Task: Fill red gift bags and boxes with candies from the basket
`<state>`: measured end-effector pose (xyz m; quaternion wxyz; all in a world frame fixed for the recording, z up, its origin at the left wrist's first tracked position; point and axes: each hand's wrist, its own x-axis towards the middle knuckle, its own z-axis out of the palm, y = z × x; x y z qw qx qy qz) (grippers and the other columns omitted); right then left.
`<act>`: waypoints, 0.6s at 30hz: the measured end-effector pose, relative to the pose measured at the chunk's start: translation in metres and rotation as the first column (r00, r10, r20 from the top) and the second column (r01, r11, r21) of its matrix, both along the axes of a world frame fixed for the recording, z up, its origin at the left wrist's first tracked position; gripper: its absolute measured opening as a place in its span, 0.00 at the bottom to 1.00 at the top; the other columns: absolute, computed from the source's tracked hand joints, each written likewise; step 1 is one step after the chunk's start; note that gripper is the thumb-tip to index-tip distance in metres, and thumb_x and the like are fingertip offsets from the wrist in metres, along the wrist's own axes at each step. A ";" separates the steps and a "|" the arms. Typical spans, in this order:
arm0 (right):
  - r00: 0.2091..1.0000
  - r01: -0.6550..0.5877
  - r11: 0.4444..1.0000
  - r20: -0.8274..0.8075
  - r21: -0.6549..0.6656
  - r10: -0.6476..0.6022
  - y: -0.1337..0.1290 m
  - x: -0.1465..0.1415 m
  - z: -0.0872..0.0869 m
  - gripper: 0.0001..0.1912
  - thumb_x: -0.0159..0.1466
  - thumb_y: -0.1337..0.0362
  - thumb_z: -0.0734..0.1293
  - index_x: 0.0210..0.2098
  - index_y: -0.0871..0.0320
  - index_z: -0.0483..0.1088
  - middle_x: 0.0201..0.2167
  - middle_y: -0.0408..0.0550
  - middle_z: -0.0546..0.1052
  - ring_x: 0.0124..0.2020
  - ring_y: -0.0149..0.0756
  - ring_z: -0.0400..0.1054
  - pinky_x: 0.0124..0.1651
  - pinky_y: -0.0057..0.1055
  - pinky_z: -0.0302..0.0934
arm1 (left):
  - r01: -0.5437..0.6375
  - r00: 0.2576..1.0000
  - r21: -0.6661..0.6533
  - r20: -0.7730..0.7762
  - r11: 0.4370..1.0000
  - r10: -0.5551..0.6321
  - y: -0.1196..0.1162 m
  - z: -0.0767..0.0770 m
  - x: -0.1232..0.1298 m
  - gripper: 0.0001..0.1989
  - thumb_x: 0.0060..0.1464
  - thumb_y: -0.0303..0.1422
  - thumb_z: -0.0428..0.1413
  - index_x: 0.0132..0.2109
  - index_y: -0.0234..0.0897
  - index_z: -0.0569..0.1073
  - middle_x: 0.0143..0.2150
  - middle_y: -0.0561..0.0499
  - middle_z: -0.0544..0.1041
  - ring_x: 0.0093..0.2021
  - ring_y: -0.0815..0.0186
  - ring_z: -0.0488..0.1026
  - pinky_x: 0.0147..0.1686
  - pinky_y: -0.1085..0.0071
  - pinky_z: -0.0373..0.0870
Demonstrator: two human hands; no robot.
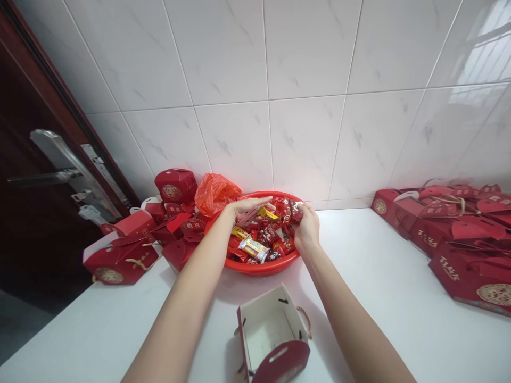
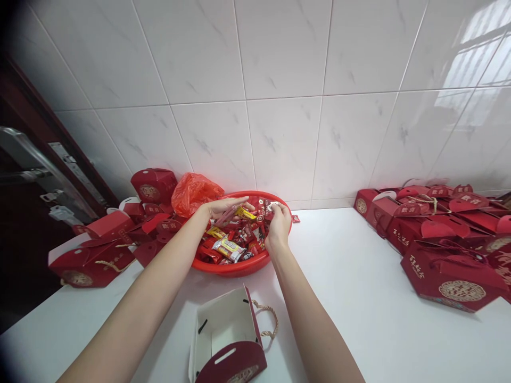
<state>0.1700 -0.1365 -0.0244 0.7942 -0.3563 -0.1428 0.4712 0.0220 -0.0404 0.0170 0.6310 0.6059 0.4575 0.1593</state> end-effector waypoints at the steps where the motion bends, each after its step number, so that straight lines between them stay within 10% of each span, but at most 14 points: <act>1: 1.000 0.001 1.000 -0.008 -0.004 -0.001 0.000 0.000 0.001 0.06 0.48 0.66 0.68 0.27 0.55 0.69 0.23 0.36 0.74 0.26 0.31 0.67 0.27 0.26 0.62 | -0.001 1.000 -0.024 0.010 1.000 0.001 0.001 0.000 0.000 0.25 0.56 0.54 0.58 0.38 0.34 0.80 0.30 0.50 0.79 0.27 0.72 0.71 0.28 0.78 0.65; 9: 0.999 -0.004 1.000 -0.034 -0.009 0.004 -0.004 -0.001 0.006 0.05 0.49 0.67 0.68 0.27 0.56 0.69 0.22 0.36 0.74 0.26 0.30 0.67 0.27 0.26 0.61 | 0.011 1.000 -0.059 0.013 0.998 -0.011 0.007 0.002 -0.005 0.24 0.60 0.51 0.51 0.42 0.34 0.78 0.28 0.50 0.77 0.27 0.66 0.72 0.31 0.72 0.68; 14: 0.999 -0.012 1.000 -0.038 -0.012 0.011 -0.005 -0.001 0.008 0.04 0.49 0.67 0.67 0.26 0.56 0.67 0.21 0.36 0.73 0.26 0.30 0.67 0.27 0.26 0.61 | -0.071 0.994 0.169 -0.070 0.983 0.084 0.007 -0.003 -0.002 0.11 0.51 0.35 0.60 0.41 0.36 0.78 0.33 0.53 0.78 0.29 0.69 0.71 0.29 0.75 0.64; 18: 1.000 -0.017 0.999 -0.024 -0.036 0.016 -0.006 -0.001 0.010 0.05 0.49 0.67 0.68 0.25 0.56 0.67 0.20 0.35 0.72 0.24 0.28 0.65 0.25 0.25 0.58 | -0.062 0.954 0.311 -0.261 0.948 0.148 0.001 -0.004 0.001 0.21 0.48 0.31 0.60 0.52 0.38 0.75 0.45 0.49 0.80 0.38 0.66 0.75 0.31 0.76 0.66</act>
